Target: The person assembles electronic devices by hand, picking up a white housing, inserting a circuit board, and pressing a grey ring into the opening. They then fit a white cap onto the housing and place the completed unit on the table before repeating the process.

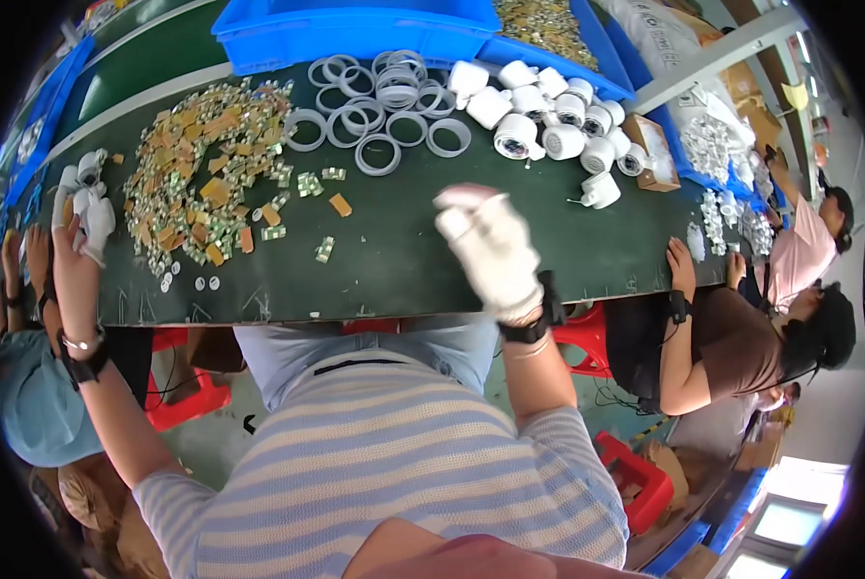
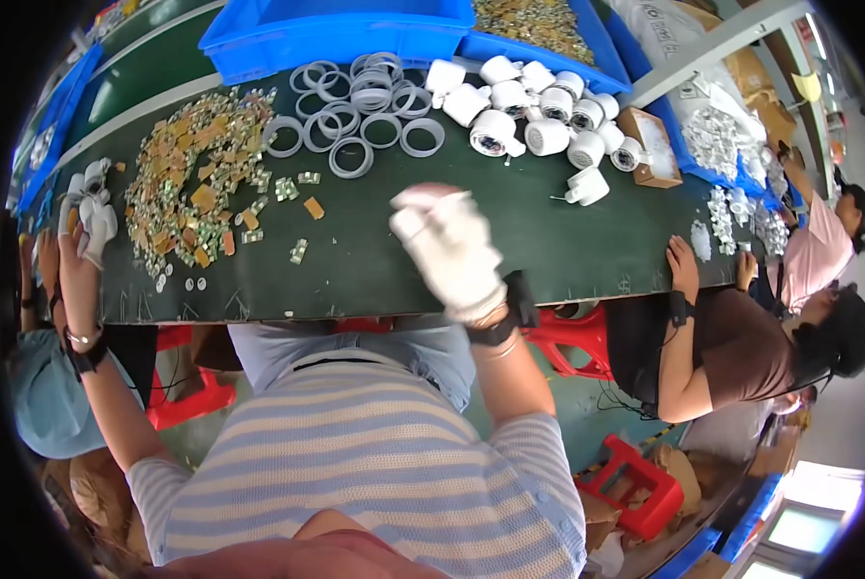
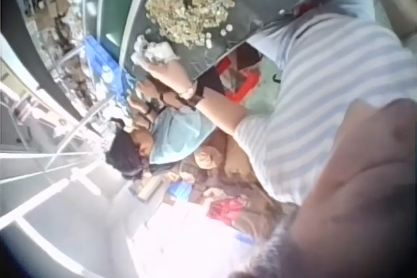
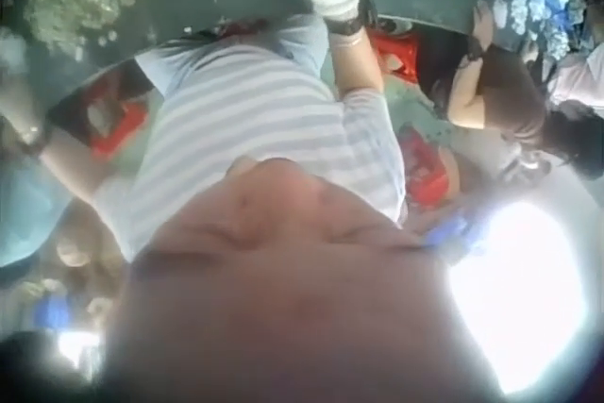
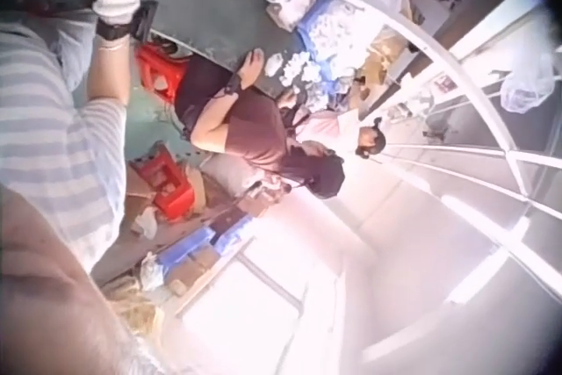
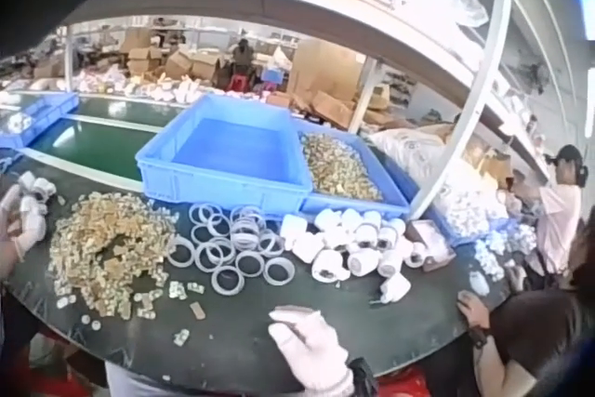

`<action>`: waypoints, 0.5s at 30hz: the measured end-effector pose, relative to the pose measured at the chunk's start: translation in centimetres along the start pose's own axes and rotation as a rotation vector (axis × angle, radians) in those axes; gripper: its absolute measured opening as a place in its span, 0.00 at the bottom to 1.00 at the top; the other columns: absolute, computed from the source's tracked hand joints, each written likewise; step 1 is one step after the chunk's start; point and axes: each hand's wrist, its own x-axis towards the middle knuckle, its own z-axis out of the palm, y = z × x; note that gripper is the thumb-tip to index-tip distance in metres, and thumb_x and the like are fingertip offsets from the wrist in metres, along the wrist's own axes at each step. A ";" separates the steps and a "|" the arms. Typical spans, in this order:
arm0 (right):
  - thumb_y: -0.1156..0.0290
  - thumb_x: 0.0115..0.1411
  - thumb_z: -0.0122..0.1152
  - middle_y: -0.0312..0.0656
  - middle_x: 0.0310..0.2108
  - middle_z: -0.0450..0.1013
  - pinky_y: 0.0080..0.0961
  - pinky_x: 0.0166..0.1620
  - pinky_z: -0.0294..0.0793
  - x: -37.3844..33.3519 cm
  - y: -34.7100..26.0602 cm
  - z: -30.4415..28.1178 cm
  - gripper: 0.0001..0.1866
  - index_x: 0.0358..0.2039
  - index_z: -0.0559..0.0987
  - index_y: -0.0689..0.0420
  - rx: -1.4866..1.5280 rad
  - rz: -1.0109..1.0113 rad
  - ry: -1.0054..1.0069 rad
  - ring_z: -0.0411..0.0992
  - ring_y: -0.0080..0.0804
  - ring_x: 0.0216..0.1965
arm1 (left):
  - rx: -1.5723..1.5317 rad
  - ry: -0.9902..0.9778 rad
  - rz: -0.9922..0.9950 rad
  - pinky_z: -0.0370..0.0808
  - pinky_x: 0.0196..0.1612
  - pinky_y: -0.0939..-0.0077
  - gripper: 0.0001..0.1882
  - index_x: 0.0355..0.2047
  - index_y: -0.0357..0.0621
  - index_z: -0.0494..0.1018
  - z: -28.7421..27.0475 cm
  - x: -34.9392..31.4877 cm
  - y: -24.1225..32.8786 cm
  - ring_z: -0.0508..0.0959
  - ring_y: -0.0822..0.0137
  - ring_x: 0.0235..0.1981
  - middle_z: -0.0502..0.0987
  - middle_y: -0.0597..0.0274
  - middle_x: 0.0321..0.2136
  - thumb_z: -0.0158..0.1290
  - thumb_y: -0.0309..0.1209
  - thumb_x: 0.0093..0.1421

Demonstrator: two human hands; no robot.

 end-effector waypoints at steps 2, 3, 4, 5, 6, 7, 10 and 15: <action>0.63 0.67 0.66 0.42 0.44 0.79 0.28 0.50 0.76 1.5 5.1 -4.0 0.14 0.49 0.84 0.57 -0.337 0.012 0.450 0.77 0.30 0.43 | -0.029 -0.128 0.045 0.74 0.57 0.75 0.34 0.73 0.41 0.59 3.8 -2.4 4.1 0.78 0.65 0.56 0.71 0.52 0.64 0.58 0.25 0.69; 0.56 0.66 0.67 0.46 0.44 0.81 0.29 0.51 0.76 2.6 5.2 -6.4 0.21 0.50 0.84 0.59 -0.506 0.198 0.651 0.78 0.31 0.43 | -0.185 -0.169 0.037 0.75 0.58 0.74 0.36 0.74 0.43 0.57 6.0 -4.7 7.5 0.77 0.65 0.57 0.69 0.52 0.66 0.58 0.25 0.69; 0.50 0.63 0.68 0.50 0.43 0.82 0.31 0.50 0.77 3.9 5.6 -8.9 0.28 0.50 0.83 0.62 -0.679 0.333 0.795 0.80 0.33 0.41 | -0.338 -0.203 0.030 0.75 0.58 0.73 0.37 0.75 0.44 0.56 7.9 -6.8 10.7 0.76 0.65 0.59 0.68 0.51 0.67 0.58 0.24 0.69; 0.48 0.59 0.71 0.51 0.40 0.82 0.33 0.49 0.78 5.2 6.0 -11.2 0.32 0.50 0.83 0.65 -0.618 0.489 0.851 0.80 0.33 0.37 | -0.428 -0.335 -0.058 0.75 0.59 0.71 0.39 0.76 0.46 0.55 9.0 -8.8 12.9 0.74 0.64 0.61 0.67 0.52 0.68 0.58 0.23 0.68; 0.49 0.57 0.72 0.47 0.36 0.82 0.31 0.46 0.78 5.3 8.1 -13.9 0.32 0.50 0.82 0.66 -0.828 0.643 0.772 0.80 0.31 0.34 | -0.517 -0.476 -0.142 0.74 0.60 0.70 0.40 0.76 0.48 0.54 10.1 -10.4 14.9 0.73 0.64 0.64 0.66 0.52 0.69 0.58 0.22 0.67; 0.50 0.57 0.72 0.45 0.34 0.81 0.30 0.45 0.78 4.4 10.1 -15.4 0.32 0.50 0.82 0.65 -0.661 0.648 0.698 0.79 0.29 0.33 | -0.569 -0.552 -0.091 0.74 0.61 0.69 0.41 0.76 0.48 0.54 11.3 -11.7 17.2 0.72 0.63 0.65 0.66 0.53 0.69 0.59 0.21 0.66; 0.54 0.57 0.71 0.38 0.31 0.77 0.27 0.41 0.76 2.7 12.2 -15.6 0.30 0.52 0.80 0.65 -0.278 0.607 0.591 0.75 0.26 0.30 | -0.873 -0.791 -0.185 0.73 0.63 0.67 0.43 0.76 0.49 0.54 14.7 -14.9 19.5 0.73 0.62 0.64 0.67 0.56 0.68 0.61 0.20 0.65; 0.76 0.64 0.60 0.45 0.54 0.73 0.29 0.53 0.78 -2.1 0.5 -2.2 0.29 0.65 0.68 0.62 0.645 0.265 0.213 0.76 0.30 0.43 | -1.261 -1.000 -0.659 0.74 0.62 0.68 0.37 0.77 0.51 0.49 17.3 -16.4 21.1 0.75 0.65 0.61 0.67 0.57 0.66 0.54 0.32 0.73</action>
